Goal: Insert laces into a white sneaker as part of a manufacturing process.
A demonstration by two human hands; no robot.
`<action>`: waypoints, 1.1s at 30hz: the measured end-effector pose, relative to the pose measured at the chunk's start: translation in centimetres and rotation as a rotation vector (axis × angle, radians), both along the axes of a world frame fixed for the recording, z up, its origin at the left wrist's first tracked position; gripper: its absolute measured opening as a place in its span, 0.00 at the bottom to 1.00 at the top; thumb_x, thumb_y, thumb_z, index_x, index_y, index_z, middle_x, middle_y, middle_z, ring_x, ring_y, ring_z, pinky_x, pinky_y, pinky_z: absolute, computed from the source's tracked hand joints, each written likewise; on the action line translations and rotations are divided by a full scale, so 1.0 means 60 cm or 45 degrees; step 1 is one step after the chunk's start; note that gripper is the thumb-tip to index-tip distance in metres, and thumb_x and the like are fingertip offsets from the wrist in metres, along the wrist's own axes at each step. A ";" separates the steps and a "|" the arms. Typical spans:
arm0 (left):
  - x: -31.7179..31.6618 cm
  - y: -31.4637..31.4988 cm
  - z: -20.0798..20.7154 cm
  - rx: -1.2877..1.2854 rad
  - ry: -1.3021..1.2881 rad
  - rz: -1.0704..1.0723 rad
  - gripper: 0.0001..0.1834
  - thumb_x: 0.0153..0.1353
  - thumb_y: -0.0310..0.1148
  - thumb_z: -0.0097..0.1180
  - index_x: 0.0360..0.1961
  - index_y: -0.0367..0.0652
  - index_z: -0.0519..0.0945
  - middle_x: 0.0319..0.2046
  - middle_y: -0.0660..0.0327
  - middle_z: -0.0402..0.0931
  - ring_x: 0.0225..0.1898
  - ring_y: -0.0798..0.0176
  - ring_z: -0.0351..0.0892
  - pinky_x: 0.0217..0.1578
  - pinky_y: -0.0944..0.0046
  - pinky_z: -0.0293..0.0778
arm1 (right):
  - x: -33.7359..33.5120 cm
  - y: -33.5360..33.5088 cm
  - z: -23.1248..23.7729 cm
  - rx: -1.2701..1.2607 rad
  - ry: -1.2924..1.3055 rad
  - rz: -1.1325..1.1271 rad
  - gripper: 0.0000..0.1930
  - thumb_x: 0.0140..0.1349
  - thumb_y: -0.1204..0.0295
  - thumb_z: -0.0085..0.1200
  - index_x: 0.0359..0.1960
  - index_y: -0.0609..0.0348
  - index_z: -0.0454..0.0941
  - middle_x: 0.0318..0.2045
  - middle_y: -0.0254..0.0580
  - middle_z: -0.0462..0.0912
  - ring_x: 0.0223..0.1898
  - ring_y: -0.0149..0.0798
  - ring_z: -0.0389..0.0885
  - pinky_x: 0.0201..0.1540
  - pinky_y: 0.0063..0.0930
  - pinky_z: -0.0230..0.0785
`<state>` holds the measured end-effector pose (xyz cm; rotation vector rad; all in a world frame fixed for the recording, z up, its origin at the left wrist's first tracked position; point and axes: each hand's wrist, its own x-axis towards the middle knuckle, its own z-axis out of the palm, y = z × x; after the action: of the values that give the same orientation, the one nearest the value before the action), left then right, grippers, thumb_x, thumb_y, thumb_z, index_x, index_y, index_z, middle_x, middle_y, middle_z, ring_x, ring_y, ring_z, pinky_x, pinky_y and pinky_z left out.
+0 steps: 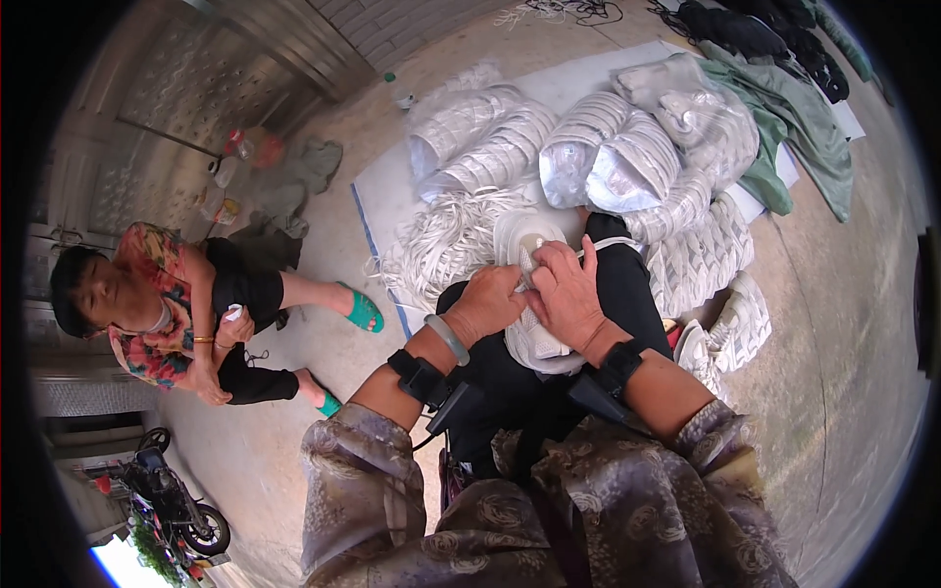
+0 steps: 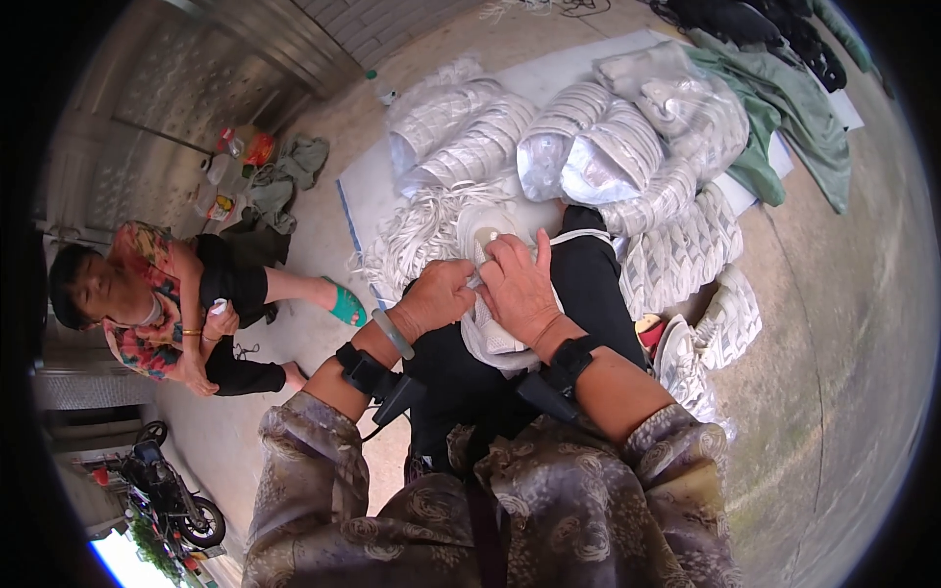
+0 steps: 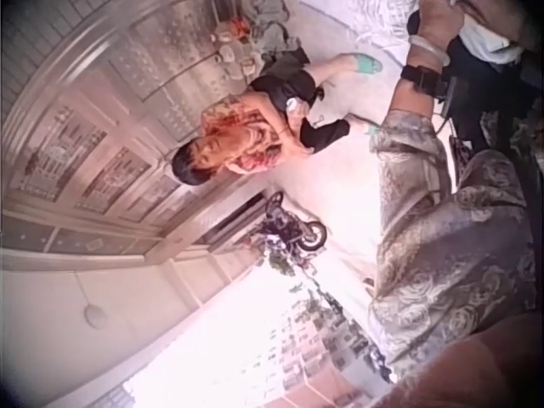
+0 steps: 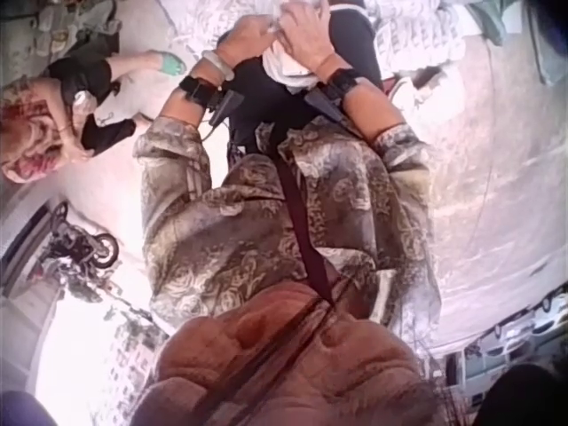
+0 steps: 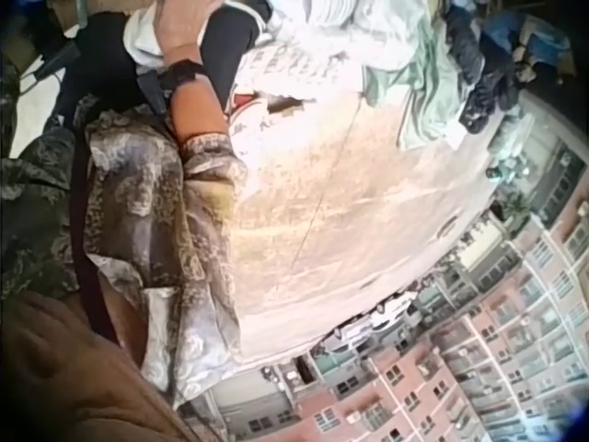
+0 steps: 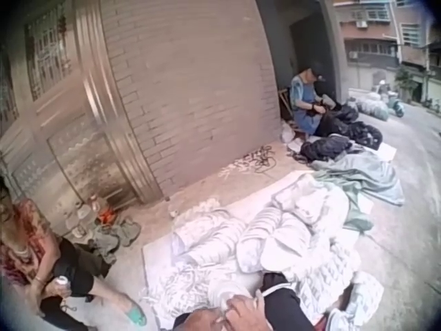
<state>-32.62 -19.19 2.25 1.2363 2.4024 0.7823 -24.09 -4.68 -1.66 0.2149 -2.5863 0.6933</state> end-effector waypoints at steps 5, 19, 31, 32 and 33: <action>-0.015 -0.007 0.010 -0.102 -0.717 0.203 0.04 0.52 0.22 0.48 0.27 0.33 0.75 0.16 0.59 0.73 0.15 0.67 0.75 0.16 0.67 0.73 | -0.001 -0.003 -0.004 0.075 0.080 0.042 0.13 0.46 0.68 0.62 0.33 0.54 0.74 0.45 0.39 0.70 0.56 0.45 0.65 0.60 0.69 0.43; 0.005 -0.029 -0.028 0.234 -0.214 0.141 0.06 0.50 0.21 0.47 0.29 0.36 0.76 0.19 0.51 0.74 0.22 0.56 0.77 0.29 0.60 0.74 | -0.019 -0.032 0.051 0.664 -0.169 0.111 0.09 0.53 0.70 0.49 0.31 0.58 0.82 0.35 0.42 0.72 0.48 0.47 0.69 0.64 0.73 0.34; 0.039 -0.030 -0.064 0.392 -0.099 0.358 0.06 0.51 0.21 0.47 0.32 0.37 0.74 0.25 0.48 0.76 0.29 0.42 0.77 0.33 0.56 0.74 | -0.020 -0.032 0.071 0.749 -0.327 0.224 0.10 0.52 0.70 0.50 0.29 0.60 0.82 0.35 0.40 0.71 0.47 0.44 0.70 0.66 0.68 0.33; 0.046 -0.027 -0.066 0.431 -0.055 0.396 0.08 0.52 0.22 0.47 0.34 0.37 0.74 0.26 0.48 0.77 0.30 0.42 0.77 0.34 0.54 0.74 | -0.016 -0.033 0.075 0.693 -0.265 0.205 0.10 0.52 0.70 0.50 0.29 0.60 0.82 0.36 0.40 0.72 0.47 0.44 0.70 0.66 0.68 0.34; 0.053 -0.025 -0.068 0.450 -0.024 0.438 0.09 0.52 0.23 0.48 0.36 0.37 0.73 0.26 0.47 0.77 0.30 0.41 0.77 0.34 0.53 0.74 | -0.010 -0.034 0.078 0.637 -0.245 0.185 0.09 0.52 0.70 0.51 0.29 0.59 0.82 0.36 0.39 0.72 0.47 0.45 0.70 0.65 0.68 0.35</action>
<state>-29.47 -20.69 -1.82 0.9266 2.5718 1.3611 -24.67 -6.70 3.04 0.5176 -2.9122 0.1008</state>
